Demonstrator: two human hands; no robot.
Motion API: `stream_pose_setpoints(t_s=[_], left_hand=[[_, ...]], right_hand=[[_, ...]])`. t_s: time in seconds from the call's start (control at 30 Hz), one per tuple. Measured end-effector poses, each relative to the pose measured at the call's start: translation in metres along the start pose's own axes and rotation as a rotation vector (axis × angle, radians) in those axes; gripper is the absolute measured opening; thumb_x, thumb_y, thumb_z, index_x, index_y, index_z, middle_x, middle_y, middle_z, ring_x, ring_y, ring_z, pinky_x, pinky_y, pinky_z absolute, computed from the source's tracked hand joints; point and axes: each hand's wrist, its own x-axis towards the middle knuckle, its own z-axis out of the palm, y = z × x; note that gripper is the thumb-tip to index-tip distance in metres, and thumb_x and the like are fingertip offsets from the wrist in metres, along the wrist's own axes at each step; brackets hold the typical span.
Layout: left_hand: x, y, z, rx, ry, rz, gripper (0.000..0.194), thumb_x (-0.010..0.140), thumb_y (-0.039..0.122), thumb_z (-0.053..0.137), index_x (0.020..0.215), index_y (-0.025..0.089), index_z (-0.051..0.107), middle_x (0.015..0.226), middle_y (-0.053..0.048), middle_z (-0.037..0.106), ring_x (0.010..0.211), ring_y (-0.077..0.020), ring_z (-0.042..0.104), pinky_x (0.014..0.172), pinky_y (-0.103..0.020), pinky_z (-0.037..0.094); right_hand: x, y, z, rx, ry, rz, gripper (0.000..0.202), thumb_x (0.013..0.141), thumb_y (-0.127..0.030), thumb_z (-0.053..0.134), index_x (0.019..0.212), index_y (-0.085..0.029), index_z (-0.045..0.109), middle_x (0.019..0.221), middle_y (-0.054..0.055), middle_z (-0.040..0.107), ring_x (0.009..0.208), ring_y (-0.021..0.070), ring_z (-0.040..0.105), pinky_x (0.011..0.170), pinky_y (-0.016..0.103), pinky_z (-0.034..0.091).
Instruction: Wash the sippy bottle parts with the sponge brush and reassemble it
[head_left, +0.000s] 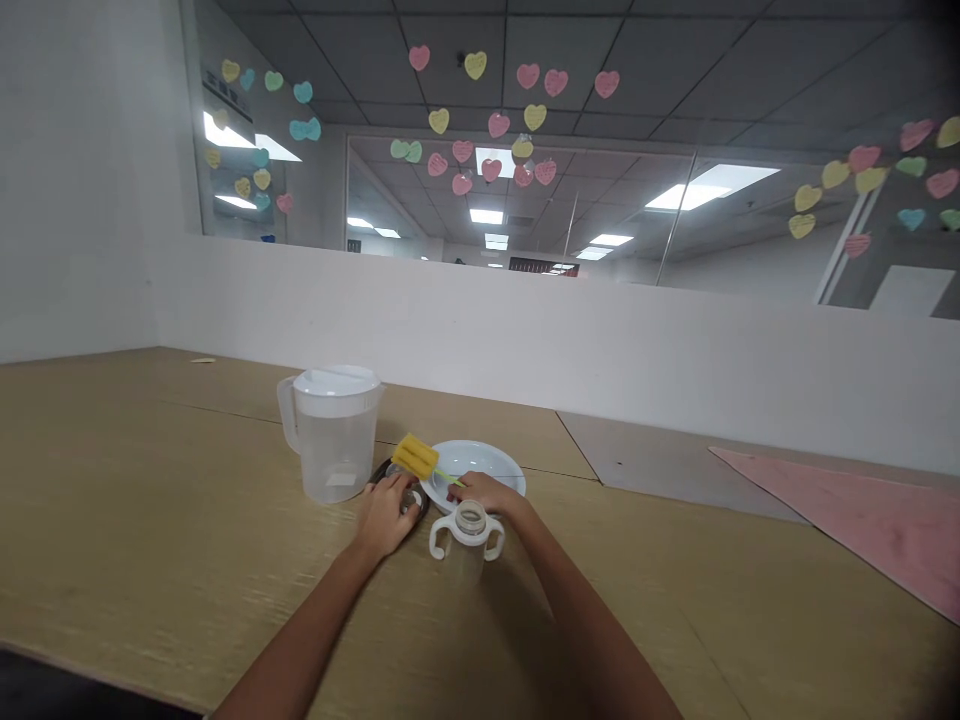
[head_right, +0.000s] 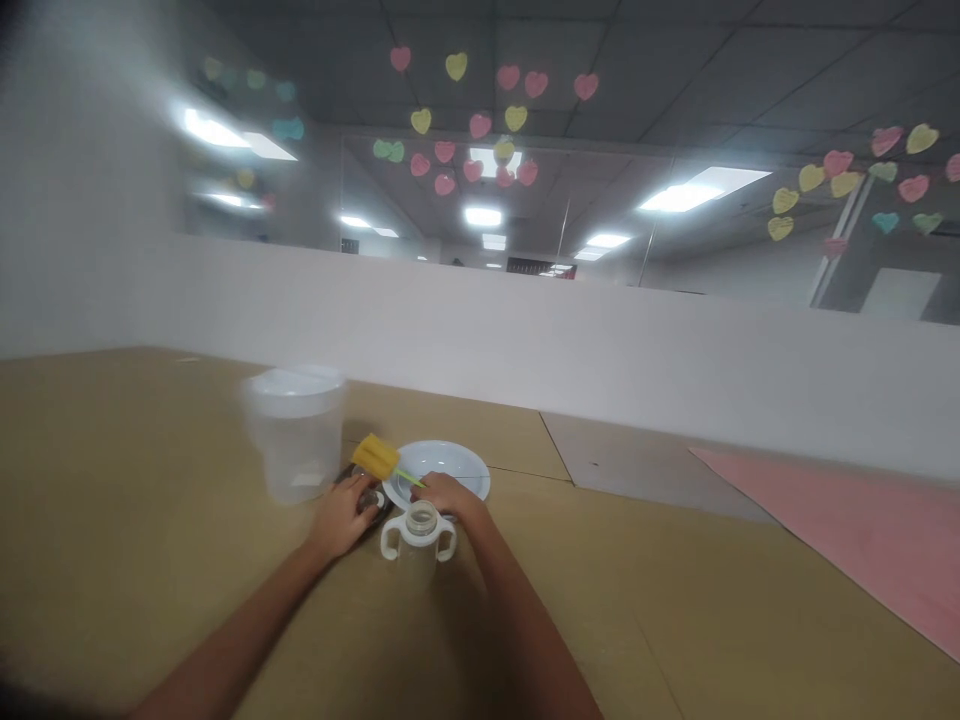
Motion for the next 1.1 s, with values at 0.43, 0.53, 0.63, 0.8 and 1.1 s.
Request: stream_pose_setpoints(t_s=[0.43,0.53,0.63,0.8,1.1], left_hand=[[0.0,-0.001,-0.004,-0.056,0.108,0.02,0.028,0.072,0.016,0.044,0.094,0.019,0.06,0.094,-0.005,0.064,0.094,-0.023,0.054,0.081,-0.036,0.037],[0.0,-0.003,-0.004,-0.094,0.156,0.003,0.025,0.074,0.015,0.042,0.09,0.019,0.06,0.089,-0.005,0.065,0.089,-0.0215,0.055,0.079,-0.035,0.038],[0.0,-0.004,-0.003,-0.148,0.25,0.014,0.024,0.079,0.017,0.039,0.09,0.02,0.06,0.088,-0.004,0.065,0.086,-0.0202,0.056,0.079,-0.035,0.038],[-0.004,-0.004,-0.005,-0.23,0.331,0.07,0.034,0.088,0.027,0.028,0.087,0.019,0.061,0.084,-0.005,0.065,0.082,-0.0194,0.056,0.077,-0.035,0.038],[-0.021,0.033,-0.002,-0.482,0.254,0.475,0.061,0.075,0.052,0.049,0.122,0.014,0.041,0.104,-0.013,0.056,0.094,-0.0241,0.054,0.083,-0.038,0.043]], right_hand=[[-0.006,-0.003,-0.009,0.439,-0.157,-0.02,0.036,0.085,-0.039,0.039,0.081,-0.011,0.061,0.07,0.004,0.059,0.056,0.0097,0.051,0.053,0.02,0.04],[-0.013,-0.011,-0.017,0.756,-0.104,-0.074,0.033,0.085,-0.039,0.041,0.083,-0.011,0.059,0.061,0.002,0.056,0.05,0.0085,0.049,0.05,0.019,0.04],[-0.021,-0.019,-0.029,0.927,0.036,-0.101,0.029,0.082,-0.038,0.044,0.085,-0.013,0.057,0.055,-0.003,0.049,0.04,0.0048,0.038,0.039,0.016,0.03],[-0.036,-0.034,-0.049,0.984,0.227,-0.038,0.022,0.077,-0.036,0.045,0.077,-0.015,0.052,0.046,-0.01,0.019,0.036,0.0042,0.013,0.034,0.018,0.01],[-0.056,-0.049,-0.068,0.376,0.527,0.058,0.032,0.071,-0.017,0.042,0.099,-0.013,0.056,0.088,0.006,0.057,0.071,0.0131,0.05,0.054,0.02,0.035]])
